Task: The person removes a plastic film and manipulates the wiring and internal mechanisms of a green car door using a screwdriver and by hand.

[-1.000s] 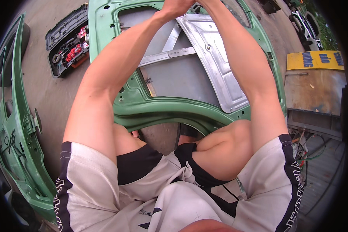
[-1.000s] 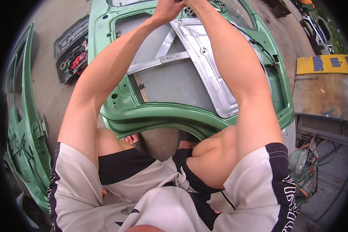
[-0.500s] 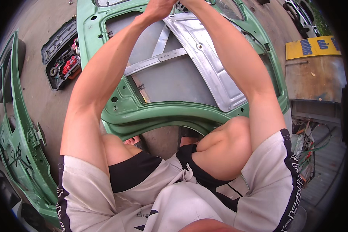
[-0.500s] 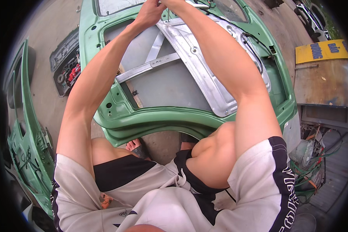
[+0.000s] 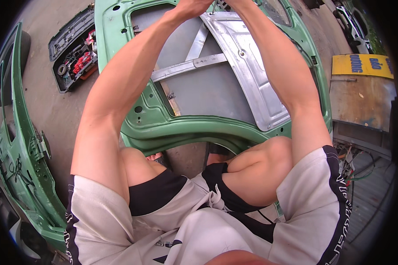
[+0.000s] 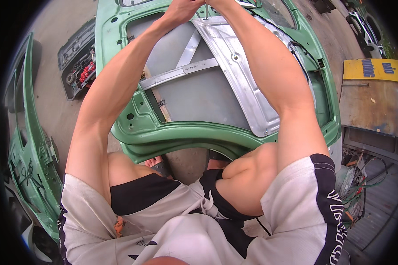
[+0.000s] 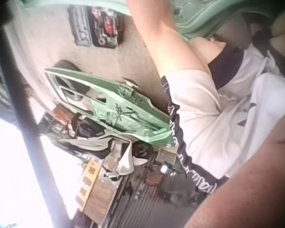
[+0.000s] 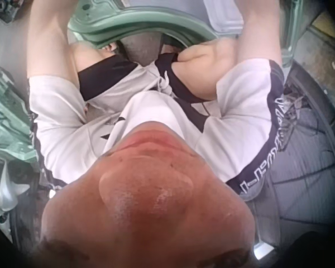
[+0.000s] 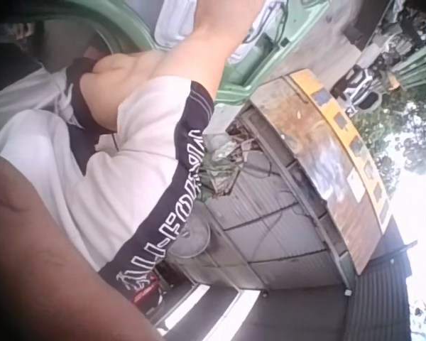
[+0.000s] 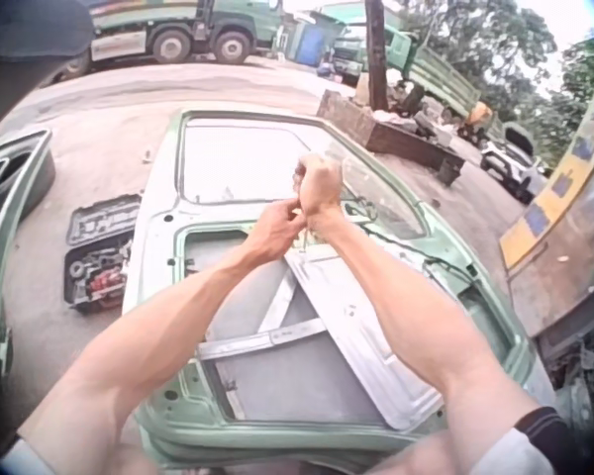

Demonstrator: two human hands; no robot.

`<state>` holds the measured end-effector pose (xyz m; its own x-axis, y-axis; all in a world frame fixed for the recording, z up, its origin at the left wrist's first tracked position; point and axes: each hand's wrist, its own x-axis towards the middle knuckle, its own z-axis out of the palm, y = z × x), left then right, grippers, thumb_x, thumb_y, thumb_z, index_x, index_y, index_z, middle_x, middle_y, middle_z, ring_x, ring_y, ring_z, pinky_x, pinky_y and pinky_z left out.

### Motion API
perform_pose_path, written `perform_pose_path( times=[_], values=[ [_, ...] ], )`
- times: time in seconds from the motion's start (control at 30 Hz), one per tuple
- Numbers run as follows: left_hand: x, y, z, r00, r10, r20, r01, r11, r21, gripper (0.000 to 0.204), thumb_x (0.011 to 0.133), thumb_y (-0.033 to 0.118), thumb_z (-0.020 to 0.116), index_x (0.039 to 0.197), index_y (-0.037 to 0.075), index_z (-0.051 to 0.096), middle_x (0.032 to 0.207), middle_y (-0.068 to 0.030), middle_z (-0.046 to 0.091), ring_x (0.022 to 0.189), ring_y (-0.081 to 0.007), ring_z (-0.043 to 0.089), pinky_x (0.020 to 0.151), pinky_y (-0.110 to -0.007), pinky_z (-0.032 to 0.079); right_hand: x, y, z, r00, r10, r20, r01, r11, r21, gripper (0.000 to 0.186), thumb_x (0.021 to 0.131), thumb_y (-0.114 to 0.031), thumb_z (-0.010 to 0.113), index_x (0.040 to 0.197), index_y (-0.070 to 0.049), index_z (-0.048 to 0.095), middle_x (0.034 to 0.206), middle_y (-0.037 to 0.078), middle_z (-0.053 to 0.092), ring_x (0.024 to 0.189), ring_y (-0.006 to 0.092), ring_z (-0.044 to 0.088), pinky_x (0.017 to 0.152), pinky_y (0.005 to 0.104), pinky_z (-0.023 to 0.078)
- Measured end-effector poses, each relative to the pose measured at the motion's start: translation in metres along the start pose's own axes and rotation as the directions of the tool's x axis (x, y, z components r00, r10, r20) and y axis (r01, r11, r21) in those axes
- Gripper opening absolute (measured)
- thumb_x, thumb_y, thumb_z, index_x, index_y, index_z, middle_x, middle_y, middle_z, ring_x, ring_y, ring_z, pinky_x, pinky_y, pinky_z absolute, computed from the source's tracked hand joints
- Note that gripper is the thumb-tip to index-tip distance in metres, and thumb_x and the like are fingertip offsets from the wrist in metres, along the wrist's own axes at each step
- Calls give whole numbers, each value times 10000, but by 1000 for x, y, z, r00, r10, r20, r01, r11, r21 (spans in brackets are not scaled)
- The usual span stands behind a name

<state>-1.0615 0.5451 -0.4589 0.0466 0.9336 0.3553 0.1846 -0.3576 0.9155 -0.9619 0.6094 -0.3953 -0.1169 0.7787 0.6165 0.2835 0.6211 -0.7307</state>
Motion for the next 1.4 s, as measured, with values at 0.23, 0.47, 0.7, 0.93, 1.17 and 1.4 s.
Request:
perform_pose_path(
  times=[0.23,0.47,0.7,0.93,1.17,1.4],
  values=[
    [-3,1,-7,998,-16,66,3,979,204,385,943,336,676,1170,32,744,755,-117,709,682,-200,630,650,-392,488,30,-12,-37,510,259,820,-726,641,248,432,987,-293,585,625,-144,403,536,-12,344,458,134,293,481,317,280],
    [5,2,8,997,42,62,-64,917,394,383,1001,384,615,1145,53,743,749,-160,661,688,-289,603,712,-435,481,5,-7,-15,958,281,-54,-259,932,254,324,968,-227,549,691,-63,589,578,32,554,499,142,526,484,320,416],
    [-4,-8,20,999,-38,39,20,928,372,429,994,445,630,1157,70,761,733,-149,652,669,-278,587,695,-420,473,5,2,-26,836,353,420,-509,786,351,379,952,-241,567,607,-112,481,519,18,444,450,142,400,463,322,315],
    [-6,-21,6,1000,-21,-11,23,932,363,396,968,418,658,1099,62,770,724,-165,655,649,-275,596,680,-410,482,0,-14,-7,829,315,462,-490,808,326,421,987,-293,559,619,-90,537,529,28,482,480,174,442,513,340,378],
    [-6,-39,-9,998,-16,-65,40,919,392,356,949,328,630,958,-15,723,762,-199,671,666,-316,610,689,-437,490,-2,-18,34,962,115,-246,-144,984,-102,434,989,-301,511,630,-74,600,525,36,533,517,166,555,506,344,416],
    [-12,5,36,999,-41,6,38,968,246,369,957,336,625,947,-19,724,781,-241,675,720,-336,658,709,-454,498,26,4,-51,530,236,814,-727,621,293,387,969,-245,545,606,-130,478,543,11,435,485,138,411,489,317,338]
  ],
)
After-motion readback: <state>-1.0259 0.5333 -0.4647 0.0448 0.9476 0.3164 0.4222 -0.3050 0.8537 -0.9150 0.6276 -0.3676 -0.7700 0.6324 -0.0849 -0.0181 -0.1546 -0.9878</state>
